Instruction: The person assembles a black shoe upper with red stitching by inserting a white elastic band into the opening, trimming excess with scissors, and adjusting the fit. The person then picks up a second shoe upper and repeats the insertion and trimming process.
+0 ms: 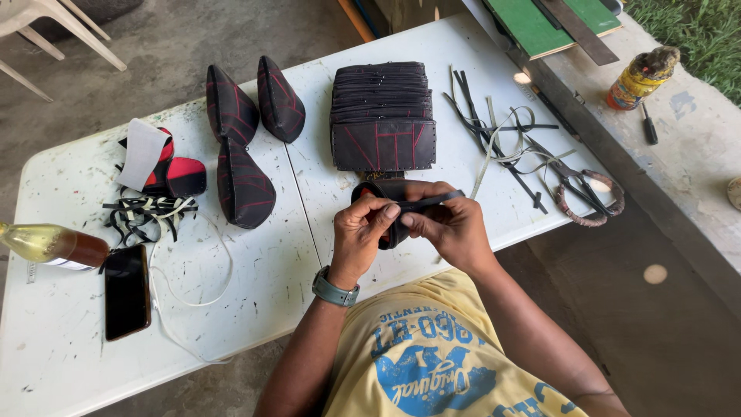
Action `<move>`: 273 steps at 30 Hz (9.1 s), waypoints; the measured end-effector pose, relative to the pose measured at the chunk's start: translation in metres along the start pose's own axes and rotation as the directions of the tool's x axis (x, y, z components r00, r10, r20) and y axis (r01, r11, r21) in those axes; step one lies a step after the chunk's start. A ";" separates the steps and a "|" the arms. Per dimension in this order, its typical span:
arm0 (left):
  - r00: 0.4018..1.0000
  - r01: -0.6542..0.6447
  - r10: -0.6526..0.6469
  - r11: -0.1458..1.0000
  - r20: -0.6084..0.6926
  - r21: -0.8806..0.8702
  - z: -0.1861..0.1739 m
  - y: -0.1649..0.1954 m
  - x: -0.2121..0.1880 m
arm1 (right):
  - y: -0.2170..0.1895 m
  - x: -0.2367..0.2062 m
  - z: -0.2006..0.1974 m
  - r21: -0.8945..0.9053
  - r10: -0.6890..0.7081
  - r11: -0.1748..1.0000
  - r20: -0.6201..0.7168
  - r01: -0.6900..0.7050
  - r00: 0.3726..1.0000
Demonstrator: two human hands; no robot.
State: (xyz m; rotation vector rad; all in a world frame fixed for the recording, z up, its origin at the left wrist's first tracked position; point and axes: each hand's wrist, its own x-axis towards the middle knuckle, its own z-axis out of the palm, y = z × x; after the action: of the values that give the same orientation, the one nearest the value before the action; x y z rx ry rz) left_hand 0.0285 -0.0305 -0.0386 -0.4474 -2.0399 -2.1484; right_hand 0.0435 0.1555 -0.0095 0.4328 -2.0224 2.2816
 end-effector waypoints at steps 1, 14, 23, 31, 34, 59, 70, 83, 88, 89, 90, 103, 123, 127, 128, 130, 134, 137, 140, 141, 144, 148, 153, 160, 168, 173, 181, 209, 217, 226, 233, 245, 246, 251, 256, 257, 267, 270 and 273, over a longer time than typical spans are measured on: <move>1.000 -0.001 0.001 1.000 -0.002 -0.014 0.000 0.001 0.000 | 0.003 0.002 0.003 -0.012 -0.001 1.000 -0.004 0.001 1.000; 0.994 0.106 -0.108 0.974 0.002 -0.201 -0.020 0.002 -0.031 | 0.017 -0.024 -0.033 0.245 0.064 0.968 -0.065 -0.046 0.996; 0.966 0.259 -0.220 0.826 0.137 -0.501 -0.006 0.001 -0.031 | 0.010 -0.026 -0.018 0.139 0.050 0.989 -0.024 -0.046 0.998; 0.968 0.249 -0.206 0.836 0.142 -0.488 -0.003 0.001 -0.031 | 0.016 -0.034 -0.003 -0.124 -0.028 0.992 -0.135 0.012 0.990; 0.969 0.246 -0.199 0.831 0.146 -0.499 -0.005 -0.001 -0.031 | 0.017 -0.032 -0.004 -0.070 -0.045 0.997 -0.118 0.037 0.992; 0.986 0.129 -0.135 0.989 -0.102 -0.070 -0.015 0.007 -0.043 | -0.001 -0.017 -0.023 -0.267 0.008 0.963 -0.047 -0.020 0.999; 0.991 0.080 -0.090 0.992 -0.102 -0.098 -0.013 0.006 -0.041 | 0.012 -0.002 -0.026 -0.206 0.030 0.977 -0.075 -0.045 0.997; 0.989 0.052 -0.071 0.989 -0.132 -0.138 -0.007 -0.003 -0.041 | 0.010 -0.001 -0.021 -0.292 0.071 0.952 -0.072 -0.089 0.995; 0.991 0.114 -0.128 0.968 -0.049 -0.222 -0.007 0.017 -0.039 | 0.007 0.000 -0.016 -0.271 0.047 0.960 -0.069 -0.064 0.996; 0.986 0.141 -0.154 0.974 -0.058 -0.175 -0.006 0.020 -0.038 | 0.006 0.000 -0.016 -0.273 0.047 0.960 -0.065 -0.064 0.997; 0.981 0.169 -0.179 0.977 -0.069 -0.128 -0.005 0.021 -0.037 | 0.005 0.001 -0.015 -0.273 0.032 0.961 -0.060 -0.047 0.998; 0.984 0.117 -0.148 0.959 -0.102 -0.259 0.003 0.008 -0.031 | 0.006 0.000 -0.003 -0.258 0.050 0.964 -0.045 -0.060 0.998; 0.980 0.009 -0.061 0.964 -0.188 -0.266 0.001 0.041 -0.035 | -0.045 0.002 -0.034 -0.243 -0.163 0.958 -0.026 0.152 0.986; 0.984 0.021 -0.079 0.941 -0.158 -0.338 0.000 0.039 -0.038 | -0.048 0.002 -0.036 -0.256 -0.198 0.949 -0.031 0.184 0.980; 0.988 0.001 -0.055 0.936 -0.144 -0.351 -0.001 0.038 -0.039 | -0.048 0.002 -0.037 -0.258 -0.192 0.950 -0.039 0.176 0.981; 0.993 -0.040 -0.005 0.926 -0.118 -0.375 -0.004 0.035 -0.040 | -0.049 0.003 -0.037 -0.254 -0.199 0.950 -0.040 0.183 0.979; 0.995 -0.017 0.080 0.744 0.064 -0.668 -0.016 0.031 -0.041 | -0.056 -0.004 -0.032 -0.112 -0.166 0.981 -0.050 0.159 0.985; 0.977 0.054 0.131 0.607 0.167 -0.793 -0.027 0.032 -0.040 | -0.064 -0.016 -0.020 -0.061 -0.132 0.989 0.014 0.132 0.991; 0.958 0.067 0.206 0.516 0.200 -0.854 -0.032 0.030 -0.038 | -0.069 -0.026 -0.005 0.047 -0.121 0.992 0.046 0.119 0.992; 0.950 0.072 0.230 0.496 0.211 -0.865 -0.033 0.030 -0.038 | -0.069 -0.028 -0.001 0.037 -0.135 0.990 0.055 0.133 0.989; 0.937 0.075 0.271 0.463 0.222 -0.883 -0.036 0.030 -0.038 | -0.068 -0.030 0.009 0.002 -0.169 0.986 0.070 0.170 0.983; 0.934 0.079 0.285 0.422 0.215 -0.903 -0.041 0.028 -0.038 | -0.064 -0.033 0.018 -0.003 -0.177 0.984 0.060 0.178 0.982; 0.918 0.076 0.329 0.398 0.219 -0.914 -0.048 0.025 -0.040 | -0.060 -0.037 0.026 0.020 -0.273 0.962 0.063 0.272 0.960; 0.914 0.069 0.349 0.374 0.209 -0.925 -0.053 0.025 -0.041 | -0.060 -0.038 0.032 -0.035 -0.309 0.949 0.073 0.312 0.948; 0.910 0.043 0.357 0.419 0.208 -0.907 -0.054 0.025 -0.037 | -0.055 -0.033 0.036 -0.003 -0.286 0.958 0.069 0.287 0.956; 0.919 0.035 0.346 0.400 0.187 -0.916 -0.054 0.022 -0.037 | -0.053 -0.033 0.038 0.023 -0.293 0.956 0.062 0.292 0.954; 0.924 0.016 0.345 0.399 0.167 -0.917 -0.054 0.016 -0.038 | -0.040 -0.031 0.042 -0.028 -0.279 0.960 0.026 0.280 0.960; 0.996 0.089 -0.063 0.831 0.066 -0.549 -0.024 -0.017 -0.028 | 0.032 0.000 0.011 -0.719 -0.378 0.684 -0.205 0.123 0.903; 0.980 -0.109 0.135 0.979 -0.145 0.175 -0.003 -0.007 -0.022 | 0.035 0.000 0.012 -0.699 -0.353 0.709 -0.233 0.096 0.906; 0.829 -0.038 -0.181 0.926 0.530 0.375 -0.090 0.046 0.032 | -0.022 -0.076 -0.045 -0.173 0.045 0.974 0.776 0.144 0.630; 0.918 0.126 -0.181 0.977 0.352 0.173 -0.056 0.024 0.005 | 0.010 -0.042 -0.023 -0.141 0.092 0.988 0.187 -0.066 0.978; 0.976 0.030 -0.117 0.908 0.184 0.418 -0.058 0.030 -0.006 | 0.020 0.000 0.027 -0.151 -0.020 0.987 0.200 0.051 0.980; 0.981 0.010 -0.092 0.900 0.168 0.436 -0.058 0.030 -0.006 | 0.021 0.001 0.028 -0.160 -0.039 0.984 0.202 0.073 0.979; 0.988 0.026 -0.095 0.881 0.122 0.472 -0.055 0.031 -0.007 | 0.023 0.003 0.036 -0.338 -0.147 0.922 0.151 0.191 0.977; 0.994 0.003 -0.056 0.880 0.098 0.475 -0.050 0.030 -0.008 | 0.021 -0.001 0.035 -0.416 -0.335 0.820 0.211 0.394 0.918; 0.994 0.008 -0.058 0.876 0.089 0.483 -0.049 0.030 -0.008 | 0.022 -0.003 0.033 -0.444 -0.350 0.793 0.231 0.418 0.908; 0.997 0.026 -0.063 0.858 0.055 0.514 -0.041 0.031 -0.008 | 0.031 -0.017 0.028 -0.507 -0.352 0.741 0.264 0.440 0.898; 0.997 0.038 -0.072 0.842 0.043 0.538 -0.038 0.029 -0.007 | 0.032 -0.018 0.027 -0.397 -0.308 0.843 0.194 0.362 0.931; 0.998 0.016 -0.047 0.827 0.041 0.563 -0.036 0.029 -0.004 | 0.031 -0.018 0.026 -0.377 -0.295 0.862 0.174 0.340 0.940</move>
State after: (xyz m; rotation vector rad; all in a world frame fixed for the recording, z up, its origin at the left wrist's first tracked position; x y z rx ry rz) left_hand 0.0373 -0.0690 -0.0138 -0.3842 -2.5768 -1.4349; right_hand 0.0578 0.1284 -0.0417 0.8011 -2.1978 1.6304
